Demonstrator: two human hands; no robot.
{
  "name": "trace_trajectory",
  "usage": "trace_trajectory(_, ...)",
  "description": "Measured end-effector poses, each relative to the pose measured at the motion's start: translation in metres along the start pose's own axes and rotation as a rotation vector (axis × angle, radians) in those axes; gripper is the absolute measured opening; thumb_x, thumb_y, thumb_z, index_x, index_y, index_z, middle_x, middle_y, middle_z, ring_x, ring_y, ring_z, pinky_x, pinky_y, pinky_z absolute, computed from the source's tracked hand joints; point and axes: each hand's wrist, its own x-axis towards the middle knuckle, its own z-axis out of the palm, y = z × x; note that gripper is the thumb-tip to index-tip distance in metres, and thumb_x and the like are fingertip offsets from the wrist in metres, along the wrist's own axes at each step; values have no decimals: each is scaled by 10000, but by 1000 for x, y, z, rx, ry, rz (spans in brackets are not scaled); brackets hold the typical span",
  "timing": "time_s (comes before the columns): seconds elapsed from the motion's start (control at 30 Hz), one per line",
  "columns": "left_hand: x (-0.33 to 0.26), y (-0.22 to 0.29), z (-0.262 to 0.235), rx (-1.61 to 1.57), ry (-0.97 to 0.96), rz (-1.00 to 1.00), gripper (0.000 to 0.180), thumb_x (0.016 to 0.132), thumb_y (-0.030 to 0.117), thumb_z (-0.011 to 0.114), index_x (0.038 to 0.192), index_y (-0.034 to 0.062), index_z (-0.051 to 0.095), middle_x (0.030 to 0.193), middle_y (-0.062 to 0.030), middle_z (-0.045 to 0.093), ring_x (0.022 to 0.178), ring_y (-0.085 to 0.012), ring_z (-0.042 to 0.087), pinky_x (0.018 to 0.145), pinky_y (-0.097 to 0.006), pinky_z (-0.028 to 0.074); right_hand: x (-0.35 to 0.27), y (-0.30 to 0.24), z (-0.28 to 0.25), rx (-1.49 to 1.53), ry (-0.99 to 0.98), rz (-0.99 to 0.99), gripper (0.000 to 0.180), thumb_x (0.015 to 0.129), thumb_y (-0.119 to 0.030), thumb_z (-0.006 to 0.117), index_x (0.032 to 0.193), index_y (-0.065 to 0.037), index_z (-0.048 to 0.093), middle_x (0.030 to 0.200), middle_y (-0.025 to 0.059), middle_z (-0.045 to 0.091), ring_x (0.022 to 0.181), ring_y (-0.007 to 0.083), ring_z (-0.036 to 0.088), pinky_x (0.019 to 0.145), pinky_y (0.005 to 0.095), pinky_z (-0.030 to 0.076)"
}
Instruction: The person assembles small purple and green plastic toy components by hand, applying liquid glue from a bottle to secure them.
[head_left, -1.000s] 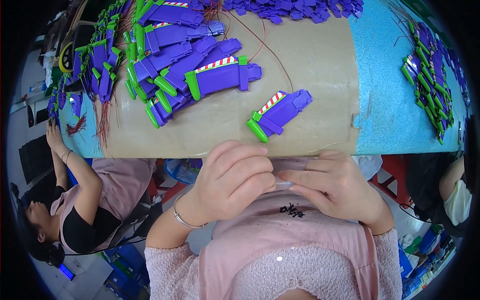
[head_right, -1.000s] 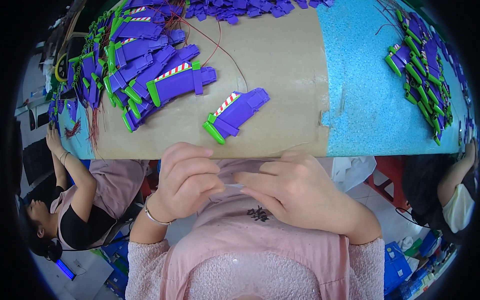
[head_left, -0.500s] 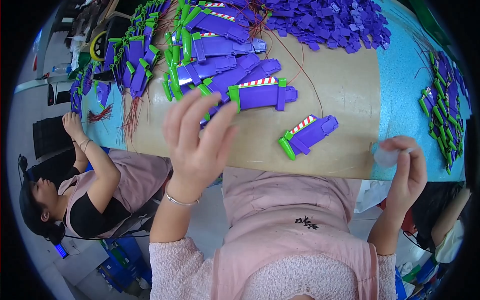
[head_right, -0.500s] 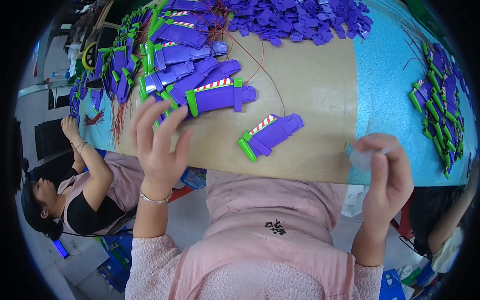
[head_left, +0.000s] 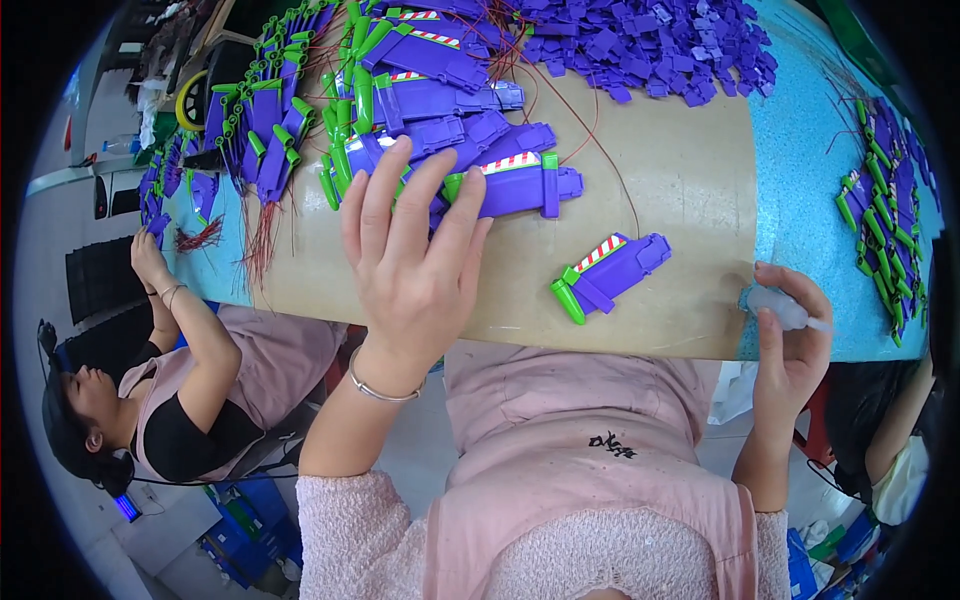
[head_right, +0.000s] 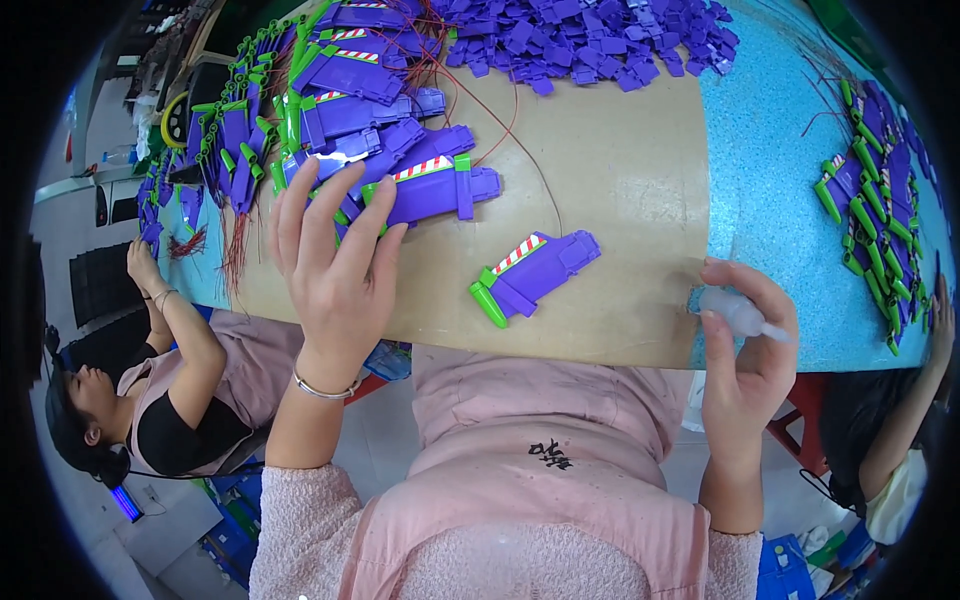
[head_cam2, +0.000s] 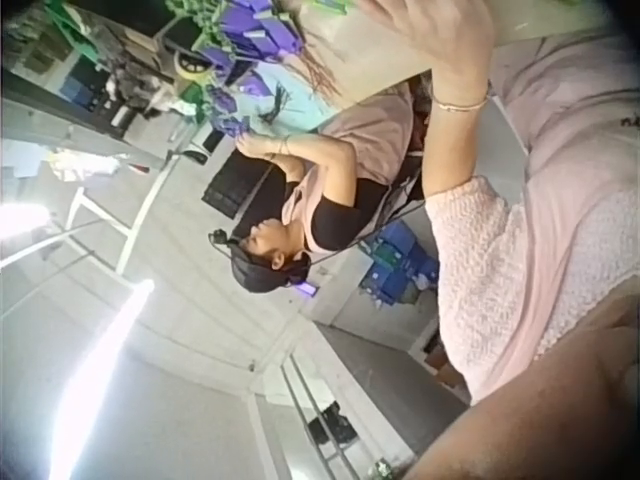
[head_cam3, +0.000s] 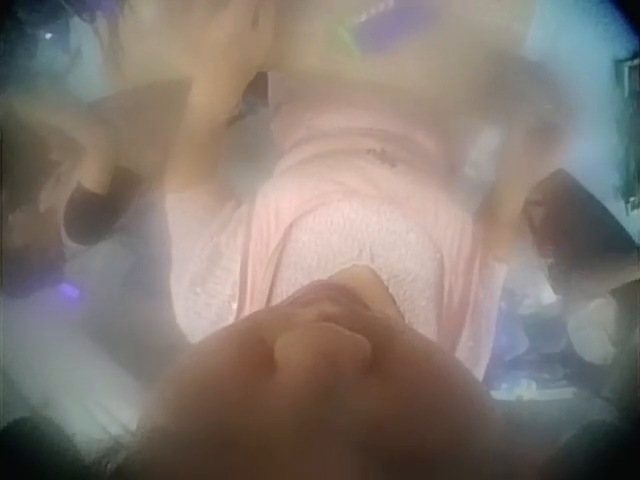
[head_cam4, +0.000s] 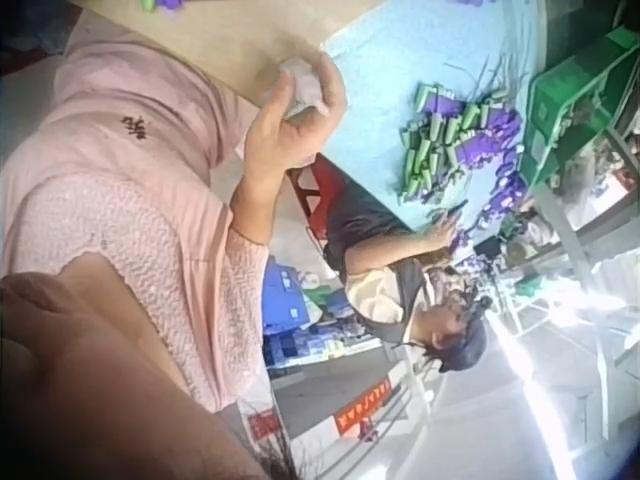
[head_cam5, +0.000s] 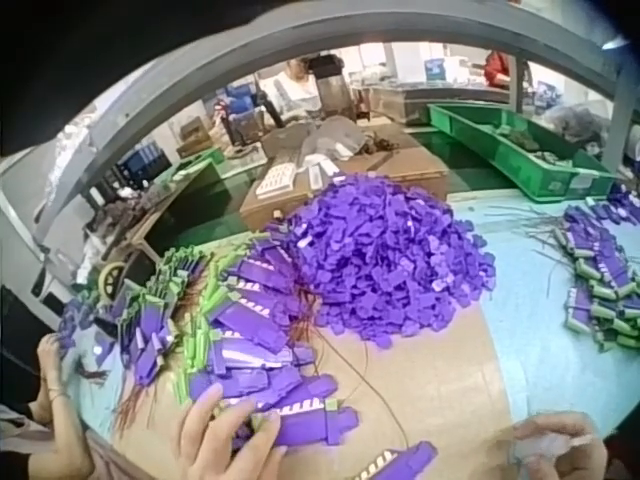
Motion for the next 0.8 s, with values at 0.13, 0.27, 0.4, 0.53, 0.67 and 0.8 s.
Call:
trace_trajectory(0.13,-13,22,0,-118,2,17,281,736,143,714,1006,69,691,1122,-84,618,1170,-303,523,1000,-472,355,-4,8,5,-33,6,-28,424,853,86,572,1230,10,394,1149,174,606,1172,275,557,1061,415,358)
trace_trajectory(0.27,-29,50,-4,-266,-81,22,278,734,147,715,990,45,678,1085,-79,626,1084,-283,556,925,-425,405,-8,10,3,-31,31,46,466,854,88,556,1250,-21,336,1147,178,623,1230,293,525,1111,445,292)
trace_trajectory(0.4,-26,68,-8,-466,-95,12,413,728,181,727,1102,37,629,1109,-100,591,1015,-273,546,847,-380,427,-2,0,-7,-149,-1,5,384,821,84,603,1174,7,471,1096,163,663,1180,272,569,1134,447,250)
trace_trajectory(0.53,-4,86,-2,-503,-214,-96,510,712,136,729,1181,9,578,1101,-140,581,968,-312,541,811,-389,439,-5,0,-13,-82,41,77,298,776,62,665,1067,45,604,1050,139,677,1036,214,638,1072,391,349)
trace_trajectory(0.67,-3,87,4,-479,-247,-106,518,717,140,734,1179,0,548,1027,-158,543,909,-329,525,781,-417,436,-11,-6,-19,-39,-2,198,336,757,17,694,1082,44,614,998,110,673,949,163,634,915,312,461)
trace_trajectory(0.8,-4,79,-1,-538,-258,-106,510,689,129,741,1140,2,539,957,-142,513,883,-322,519,762,-411,440,-7,-7,-15,37,55,227,361,745,-84,740,1054,34,595,940,57,621,838,104,589,721,218,460)
